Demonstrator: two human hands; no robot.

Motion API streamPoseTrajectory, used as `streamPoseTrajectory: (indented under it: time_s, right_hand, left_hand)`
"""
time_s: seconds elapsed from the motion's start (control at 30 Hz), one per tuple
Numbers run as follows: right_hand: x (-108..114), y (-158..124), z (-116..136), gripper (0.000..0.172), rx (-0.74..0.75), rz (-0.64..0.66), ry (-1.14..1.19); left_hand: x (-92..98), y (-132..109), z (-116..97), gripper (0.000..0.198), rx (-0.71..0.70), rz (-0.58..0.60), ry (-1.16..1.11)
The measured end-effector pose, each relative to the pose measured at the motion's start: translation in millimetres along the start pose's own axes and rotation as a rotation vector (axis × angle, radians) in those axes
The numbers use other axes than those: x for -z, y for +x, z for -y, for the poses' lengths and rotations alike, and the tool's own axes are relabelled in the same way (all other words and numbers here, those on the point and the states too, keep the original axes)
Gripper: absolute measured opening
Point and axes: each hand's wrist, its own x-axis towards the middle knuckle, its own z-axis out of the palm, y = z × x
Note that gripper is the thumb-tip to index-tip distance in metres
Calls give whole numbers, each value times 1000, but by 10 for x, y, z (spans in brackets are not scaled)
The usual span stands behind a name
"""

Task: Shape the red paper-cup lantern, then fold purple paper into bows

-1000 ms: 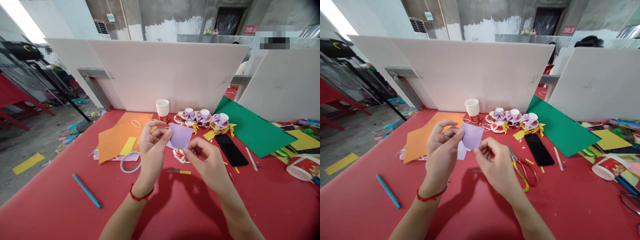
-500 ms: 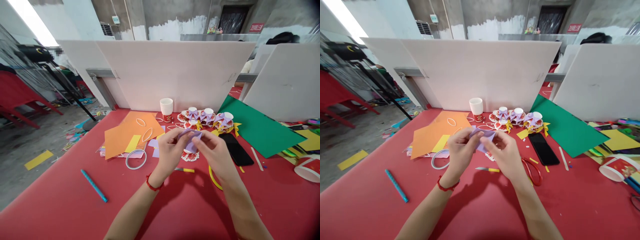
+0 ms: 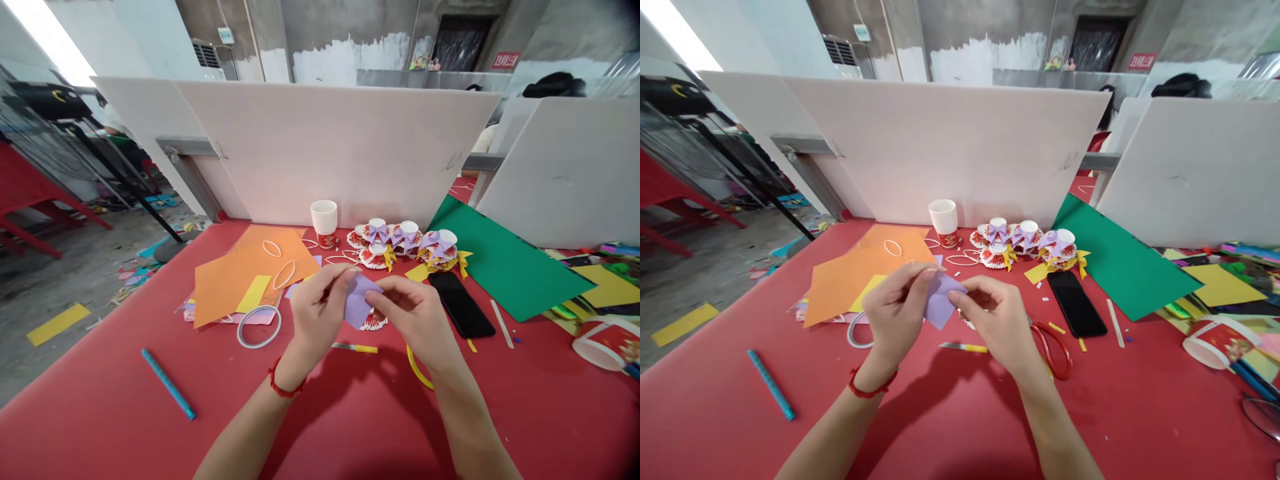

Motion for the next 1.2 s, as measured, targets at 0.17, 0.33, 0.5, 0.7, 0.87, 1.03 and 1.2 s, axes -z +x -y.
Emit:
streamPoseTrajectory:
  time_s: [0.17,0.33,0.5,0.7,0.87,1.03,1.2]
  right_hand:
    - [58,-8,41,8,36,-57,-3]
    - [87,-29,58,8,96,-165,-108]
    - [69,21,-7,8,118,-182,-82]
    - [24,-1,26,13,226,-336,-81]
    - [-34,-46,42,17,267,-358,-29]
    - [-64,-35,68,39,143,-292,74]
    - [-31,30,70,37,52,-357,106]
  left_hand:
    - [-29,6,-61,12,244,50,-194]
    - [-105,-10,-66,30,418,97,-305]
    - [-133,-32,-56,26,410,67,-293]
    - [-93,1,-95,46,499,338,-383]
    - [-96,-37,-89,47,420,360,-287]
    - [-126,-41,-74,46,356,281,-211]
    - [-140,-10,-70,34,379,367,-339]
